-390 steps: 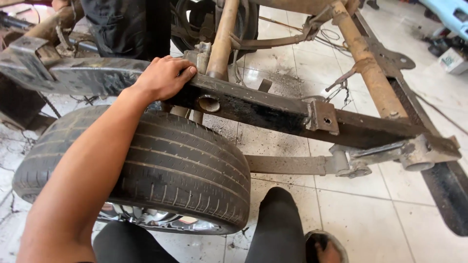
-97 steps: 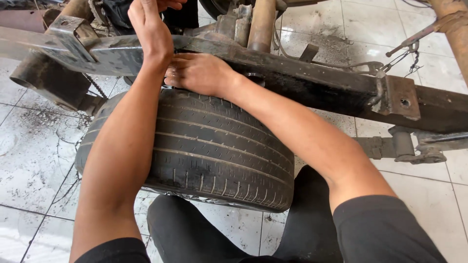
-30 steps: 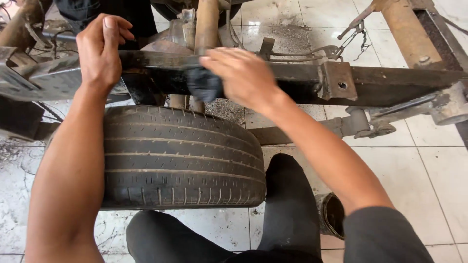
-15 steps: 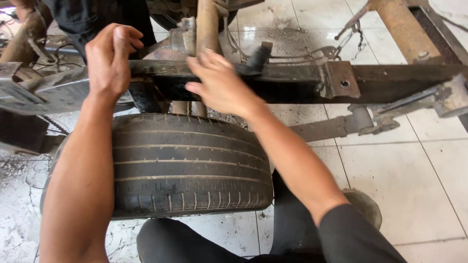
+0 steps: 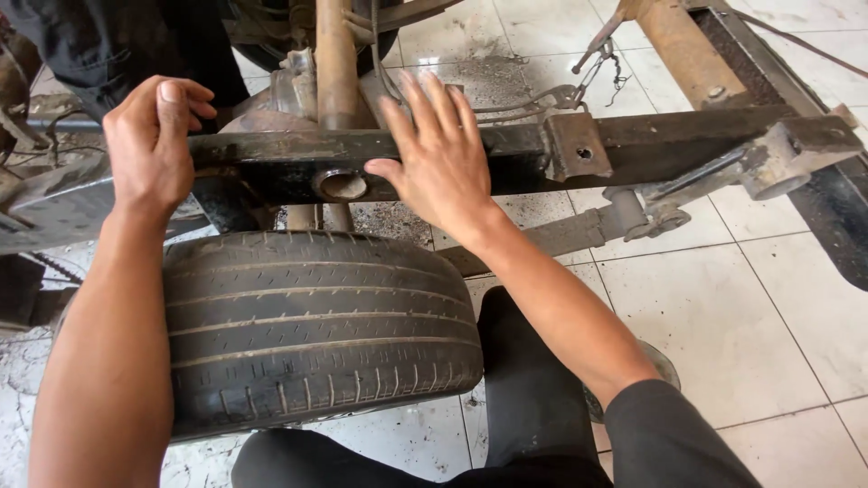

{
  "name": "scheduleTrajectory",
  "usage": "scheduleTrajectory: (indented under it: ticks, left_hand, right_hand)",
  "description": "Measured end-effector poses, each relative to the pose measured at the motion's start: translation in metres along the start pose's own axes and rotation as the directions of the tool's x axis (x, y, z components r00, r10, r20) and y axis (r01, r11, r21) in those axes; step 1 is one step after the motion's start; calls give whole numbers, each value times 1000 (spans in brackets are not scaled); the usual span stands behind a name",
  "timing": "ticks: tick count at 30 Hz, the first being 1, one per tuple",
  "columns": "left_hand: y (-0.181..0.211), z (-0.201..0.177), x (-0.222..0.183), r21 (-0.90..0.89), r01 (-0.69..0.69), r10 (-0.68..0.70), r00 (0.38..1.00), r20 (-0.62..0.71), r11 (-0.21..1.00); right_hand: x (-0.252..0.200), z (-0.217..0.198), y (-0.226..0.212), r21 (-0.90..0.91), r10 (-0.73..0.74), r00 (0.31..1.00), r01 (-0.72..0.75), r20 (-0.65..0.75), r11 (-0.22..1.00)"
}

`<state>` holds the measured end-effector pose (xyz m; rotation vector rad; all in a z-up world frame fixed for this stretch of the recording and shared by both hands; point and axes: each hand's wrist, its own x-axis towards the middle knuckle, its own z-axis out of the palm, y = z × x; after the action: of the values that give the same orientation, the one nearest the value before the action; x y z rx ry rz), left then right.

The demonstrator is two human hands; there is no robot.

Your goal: Applying black paint or coating to a vehicle chassis frame with a brush and wiping it with a cloth.

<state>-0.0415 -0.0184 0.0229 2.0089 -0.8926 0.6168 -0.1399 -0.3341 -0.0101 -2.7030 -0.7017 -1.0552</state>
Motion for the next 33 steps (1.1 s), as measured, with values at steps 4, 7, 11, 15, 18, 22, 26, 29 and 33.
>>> scheduleTrajectory:
  ticks: [4, 7, 11, 15, 18, 22, 26, 29, 33]
  left_hand:
    - [-5, -1, 0, -13, 21, -21, 1000, 14, 1000]
    - [-12, -1, 1, -35, 14, -13, 1000, 16, 999]
    - [11, -3, 5, 13, -41, 41, 999, 6, 999]
    - [15, -1, 7, 33, -24, 24, 999, 22, 999]
    - [12, -2, 6, 51, 0, -2, 999, 40, 999]
    - [-3, -1, 3, 9, 2, -2, 999, 36, 1000]
    - [2, -3, 3, 6, 21, -21, 999, 39, 1000]
    - [15, -6, 8, 29, 27, -27, 1000, 9, 999]
    - [6, 1, 8, -30, 19, -18, 999, 26, 999]
  right_hand:
    - [-30, -8, 18, -242, 215, 943, -153, 254, 958]
    - [-42, -51, 36, -384, 142, 920, 10, 366, 923]
    - [-44, -100, 71, -598, 279, 774, 157, 569, 786]
    - [-45, -104, 74, -389, 336, 735, -107, 589, 915]
    - [-62, -91, 74, -319, 574, 660, -477, 485, 819]
    - [-99, -89, 61, -641, 216, 970, -96, 112, 761]
    - [-115, -110, 49, -723, -7, 979, 155, 204, 673]
    - [-112, -116, 39, -693, -43, 962, 226, 271, 685]
    - [-130, -65, 31, -279, 10, 931, 99, 364, 955]
